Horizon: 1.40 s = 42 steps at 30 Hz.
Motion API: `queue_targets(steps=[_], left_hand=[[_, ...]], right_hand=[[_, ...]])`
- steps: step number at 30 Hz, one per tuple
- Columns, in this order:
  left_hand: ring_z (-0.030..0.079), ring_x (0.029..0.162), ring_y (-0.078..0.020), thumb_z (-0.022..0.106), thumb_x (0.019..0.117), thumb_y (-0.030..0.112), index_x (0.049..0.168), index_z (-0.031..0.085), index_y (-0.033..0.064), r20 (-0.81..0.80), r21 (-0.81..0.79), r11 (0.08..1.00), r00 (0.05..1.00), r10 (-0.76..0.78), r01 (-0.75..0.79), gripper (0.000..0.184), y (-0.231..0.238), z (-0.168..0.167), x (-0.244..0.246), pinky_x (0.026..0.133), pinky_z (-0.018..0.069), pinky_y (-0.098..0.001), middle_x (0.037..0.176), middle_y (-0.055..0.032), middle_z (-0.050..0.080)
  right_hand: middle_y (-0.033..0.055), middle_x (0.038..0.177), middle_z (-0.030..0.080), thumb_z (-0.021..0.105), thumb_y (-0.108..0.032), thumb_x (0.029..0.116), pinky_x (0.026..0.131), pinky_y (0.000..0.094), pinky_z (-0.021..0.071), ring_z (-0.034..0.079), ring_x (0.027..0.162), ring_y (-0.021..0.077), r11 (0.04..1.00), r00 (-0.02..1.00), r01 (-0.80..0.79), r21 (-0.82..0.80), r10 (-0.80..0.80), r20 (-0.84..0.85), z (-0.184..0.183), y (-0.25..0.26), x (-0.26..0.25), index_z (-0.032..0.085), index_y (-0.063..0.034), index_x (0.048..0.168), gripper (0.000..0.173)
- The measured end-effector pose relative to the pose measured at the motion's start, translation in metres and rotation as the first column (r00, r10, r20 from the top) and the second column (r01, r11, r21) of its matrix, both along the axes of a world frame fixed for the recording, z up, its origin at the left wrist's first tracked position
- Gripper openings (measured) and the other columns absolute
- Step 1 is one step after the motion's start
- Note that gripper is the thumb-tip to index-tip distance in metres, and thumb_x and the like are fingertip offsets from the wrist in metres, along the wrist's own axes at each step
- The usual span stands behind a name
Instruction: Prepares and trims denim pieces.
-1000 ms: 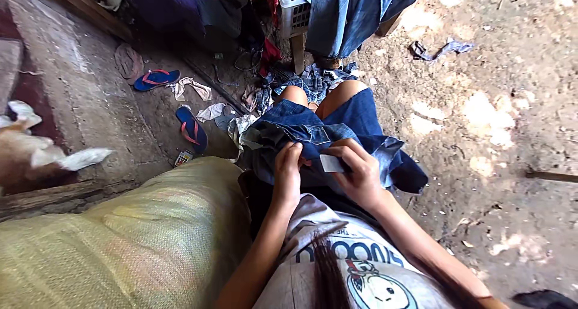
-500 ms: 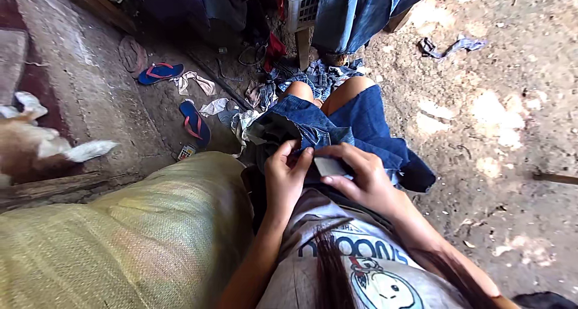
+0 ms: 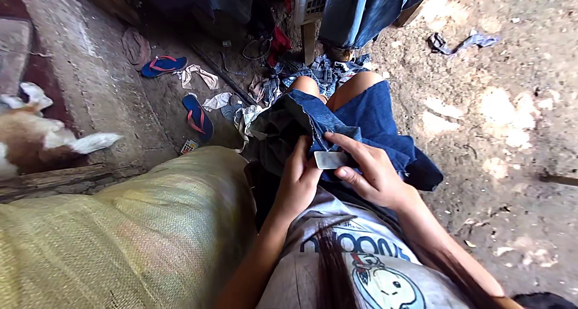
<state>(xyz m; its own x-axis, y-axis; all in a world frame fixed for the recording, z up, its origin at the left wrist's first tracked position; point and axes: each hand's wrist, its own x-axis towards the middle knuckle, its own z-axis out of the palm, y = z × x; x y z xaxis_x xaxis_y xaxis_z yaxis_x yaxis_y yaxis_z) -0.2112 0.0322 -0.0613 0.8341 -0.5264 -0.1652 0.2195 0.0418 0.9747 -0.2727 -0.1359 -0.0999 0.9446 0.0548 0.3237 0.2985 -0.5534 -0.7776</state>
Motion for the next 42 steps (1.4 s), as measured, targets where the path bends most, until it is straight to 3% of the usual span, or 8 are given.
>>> queue_targets(steps=[8, 12, 14, 20, 24, 27, 36, 42], left_hand=[[0.061, 0.103, 0.0053, 0.038, 0.1066, 0.007, 0.126, 0.051, -0.0047, 0.124, 0.037, 0.998, 0.991, -0.057, 0.053, 0.026, 0.001, 0.000, -0.002, 0.095, 0.0520, -0.0204, 0.108, 0.0020, 0.064], [0.064, 0.098, -0.0015, 0.042, 0.1048, 0.008, 0.113, 0.061, -0.0079, 0.365, 0.205, 0.977, 0.922, -0.129, 0.056, 0.026, 0.007, -0.003, 0.005, 0.091, 0.0523, -0.0212, 0.099, -0.0077, 0.066], [0.064, 0.094, 0.0000, 0.044, 0.1039, 0.008, 0.106, 0.065, -0.0065, 0.399, 0.184, 0.982, 0.910, -0.113, 0.041, 0.026, 0.007, -0.007, 0.004, 0.089, 0.0527, -0.0198, 0.094, -0.0059, 0.067], [0.061, 0.094, 0.0101, 0.043, 0.1045, 0.007, 0.101, 0.063, 0.0019, 0.272, -0.042, 0.999, 0.962, -0.014, 0.027, 0.021, -0.002, -0.014, -0.008, 0.088, 0.0520, -0.0160, 0.093, 0.0089, 0.066], [0.061, 0.098, 0.0115, 0.041, 0.1096, 0.025, 0.107, 0.069, 0.0177, 0.161, -0.137, 0.990, 0.987, -0.015, 0.037, 0.028, -0.002, -0.013, -0.013, 0.091, 0.0523, -0.0171, 0.100, 0.0195, 0.069], [0.060, 0.099, 0.0117, 0.041, 0.1085, 0.018, 0.106, 0.065, 0.0086, 0.176, -0.121, 0.990, 0.983, -0.051, 0.073, 0.026, -0.002, -0.013, -0.014, 0.092, 0.0511, -0.0164, 0.099, 0.0160, 0.067], [0.060, 0.098, 0.0112, 0.039, 0.0999, 0.002, 0.103, 0.064, -0.0053, 0.200, -0.054, 0.990, 0.973, -0.115, 0.128, 0.026, 0.007, -0.004, -0.016, 0.091, 0.0501, -0.0153, 0.096, 0.0078, 0.068], [0.058, 0.099, 0.0118, 0.044, 0.1026, 0.005, 0.100, 0.063, -0.0013, 0.251, -0.003, 0.993, 0.962, -0.111, 0.116, 0.020, 0.005, -0.009, -0.019, 0.091, 0.0487, -0.0139, 0.095, 0.0073, 0.067]], right_hand=[[0.0133, 0.100, 0.071, 0.041, -0.047, 0.1086, 0.077, 0.0289, 0.0540, 0.067, 0.088, 0.0154, 0.999, 1.000, 0.018, 0.035, -0.018, -0.001, -0.002, -0.001, -0.007, 0.053, -0.0095, 0.145, 0.054], [0.0105, 0.096, 0.070, 0.046, -0.048, 0.1068, 0.075, 0.0269, 0.0530, 0.065, 0.084, 0.0113, 0.992, 0.998, 0.049, 0.115, -0.045, -0.033, -0.005, 0.002, -0.009, 0.055, -0.0121, 0.144, 0.053], [0.0075, 0.096, 0.070, 0.051, -0.048, 0.1049, 0.078, 0.0244, 0.0537, 0.065, 0.085, 0.0060, 0.979, 0.996, 0.059, 0.196, -0.045, -0.073, -0.005, 0.003, -0.009, 0.054, -0.0122, 0.145, 0.054], [0.0020, 0.093, 0.070, 0.058, -0.043, 0.1022, 0.078, 0.0181, 0.0543, 0.064, 0.084, -0.0015, 0.939, 0.995, 0.052, 0.340, -0.020, -0.097, 0.003, 0.011, -0.007, 0.052, -0.0113, 0.145, 0.054], [0.0012, 0.096, 0.072, 0.060, -0.045, 0.1012, 0.080, 0.0178, 0.0556, 0.066, 0.085, -0.0022, 0.915, 0.995, 0.049, 0.400, -0.008, -0.103, -0.001, 0.009, -0.016, 0.046, -0.0138, 0.149, 0.059], [0.0002, 0.088, 0.068, 0.060, -0.046, 0.1013, 0.075, 0.0153, 0.0534, 0.062, 0.079, -0.0039, 0.919, 0.995, 0.061, 0.389, -0.024, -0.099, -0.004, 0.008, -0.018, 0.045, -0.0120, 0.149, 0.060], [-0.0036, 0.096, 0.072, 0.062, -0.045, 0.1001, 0.080, 0.0153, 0.0552, 0.066, 0.086, -0.0046, 0.891, 0.996, 0.058, 0.451, -0.022, -0.085, -0.007, 0.008, -0.025, 0.041, -0.0194, 0.152, 0.062], [-0.0025, 0.101, 0.073, 0.062, -0.041, 0.1013, 0.084, 0.0192, 0.0571, 0.068, 0.090, -0.0019, 0.847, 0.995, 0.017, 0.531, 0.039, -0.093, 0.005, 0.016, -0.012, 0.048, -0.0138, 0.143, 0.052]])
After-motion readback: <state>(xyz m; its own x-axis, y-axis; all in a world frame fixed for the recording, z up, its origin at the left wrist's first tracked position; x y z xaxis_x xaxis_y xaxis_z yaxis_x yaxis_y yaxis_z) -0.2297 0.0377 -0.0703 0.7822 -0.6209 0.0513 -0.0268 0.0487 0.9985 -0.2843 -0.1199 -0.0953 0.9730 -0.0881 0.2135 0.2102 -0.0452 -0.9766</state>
